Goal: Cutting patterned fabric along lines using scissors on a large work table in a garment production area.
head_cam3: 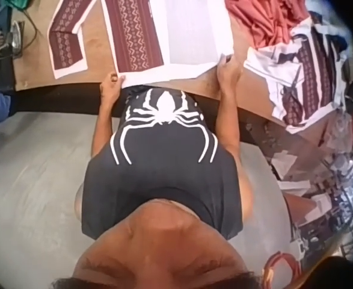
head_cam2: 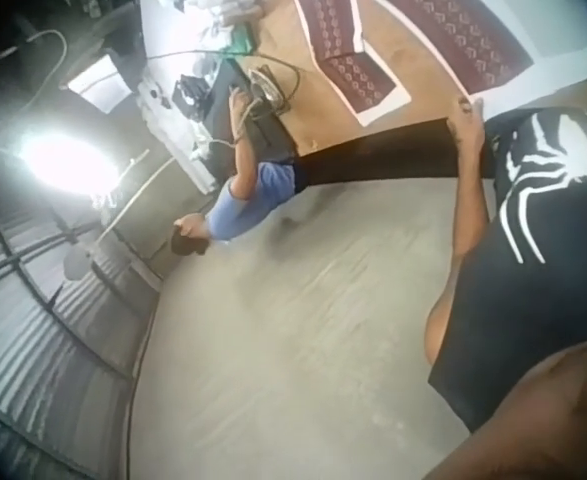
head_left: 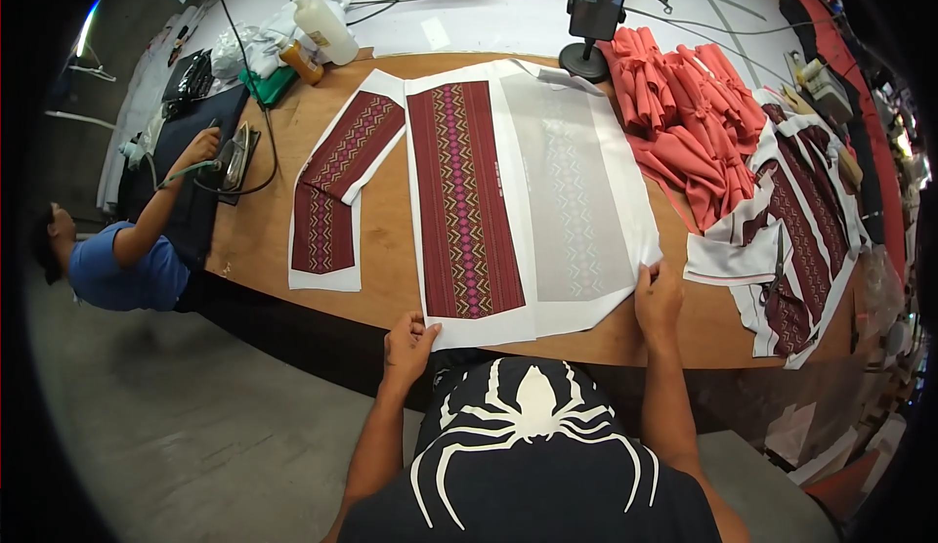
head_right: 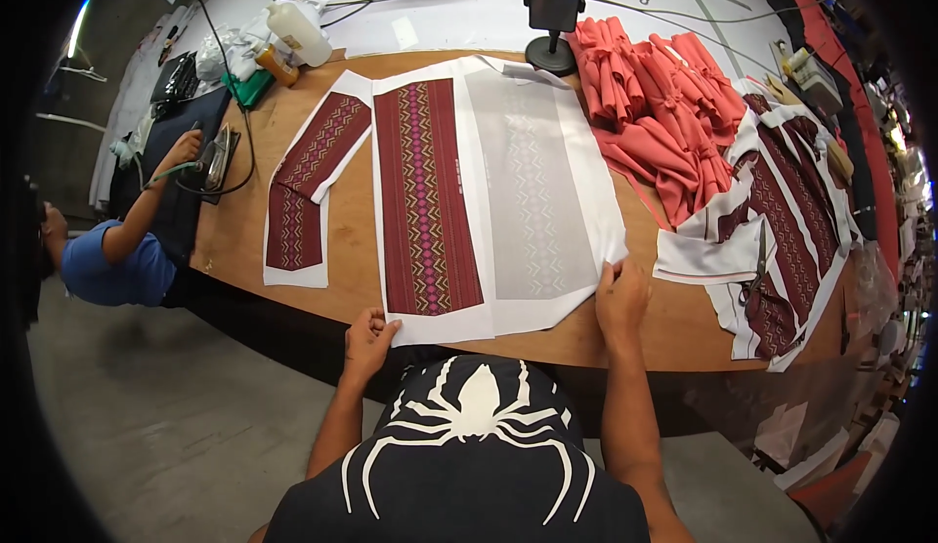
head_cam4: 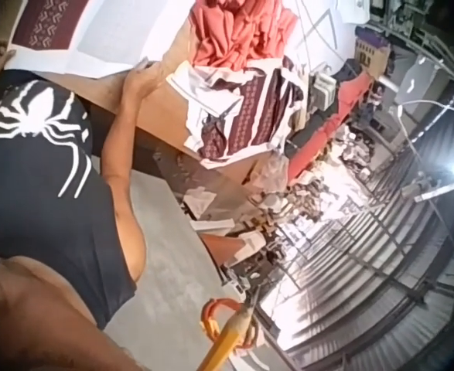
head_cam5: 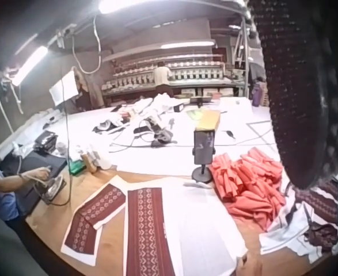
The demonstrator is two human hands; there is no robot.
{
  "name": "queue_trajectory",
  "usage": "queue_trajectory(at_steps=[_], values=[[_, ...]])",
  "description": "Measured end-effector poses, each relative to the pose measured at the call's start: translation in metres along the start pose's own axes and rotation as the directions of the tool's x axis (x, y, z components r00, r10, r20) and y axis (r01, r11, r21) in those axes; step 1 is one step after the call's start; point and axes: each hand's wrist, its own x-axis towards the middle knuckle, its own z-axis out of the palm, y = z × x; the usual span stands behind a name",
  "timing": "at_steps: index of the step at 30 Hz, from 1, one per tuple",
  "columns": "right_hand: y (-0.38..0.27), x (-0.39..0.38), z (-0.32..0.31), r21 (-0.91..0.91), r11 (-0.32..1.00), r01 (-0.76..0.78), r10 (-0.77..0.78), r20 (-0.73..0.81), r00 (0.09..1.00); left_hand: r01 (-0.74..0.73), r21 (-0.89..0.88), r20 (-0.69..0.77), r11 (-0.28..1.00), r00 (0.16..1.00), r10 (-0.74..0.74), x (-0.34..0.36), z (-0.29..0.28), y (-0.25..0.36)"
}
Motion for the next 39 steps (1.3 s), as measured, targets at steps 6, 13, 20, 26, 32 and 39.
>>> queue_trajectory(at_steps=[6,13,20,26,32,39], values=[[-0.050,-0.022,-0.019,0.230,0.956,-0.180,0.118,0.256,0.959,-0.029,0.042,-0.042,0.999,0.999,0.031,-0.013,0.000,0.005],[-0.111,-0.068,0.025,0.049,0.999,-0.009,-0.026,0.664,0.747,-0.067,0.067,-0.085,0.995,0.994,0.073,-0.019,0.003,0.011],[-0.112,-0.081,0.052,0.123,0.992,0.025,-0.106,0.712,0.694,-0.156,0.152,-0.053,0.976,0.985,0.166,-0.018,0.005,0.001],[-0.125,-0.073,0.045,0.515,0.857,-0.033,-0.339,0.610,0.716,-0.052,-0.132,0.000,0.990,0.999,0.052,-0.012,0.006,-0.009],[-0.239,-0.041,0.008,0.762,0.326,-0.559,-0.361,0.647,0.671,-0.406,-0.579,0.018,0.707,0.861,0.509,-0.030,0.050,0.037],[-0.349,-0.038,-0.058,0.977,0.146,-0.156,-0.634,0.214,0.743,-0.213,-0.589,0.133,0.780,0.926,0.353,0.024,0.077,0.137]])
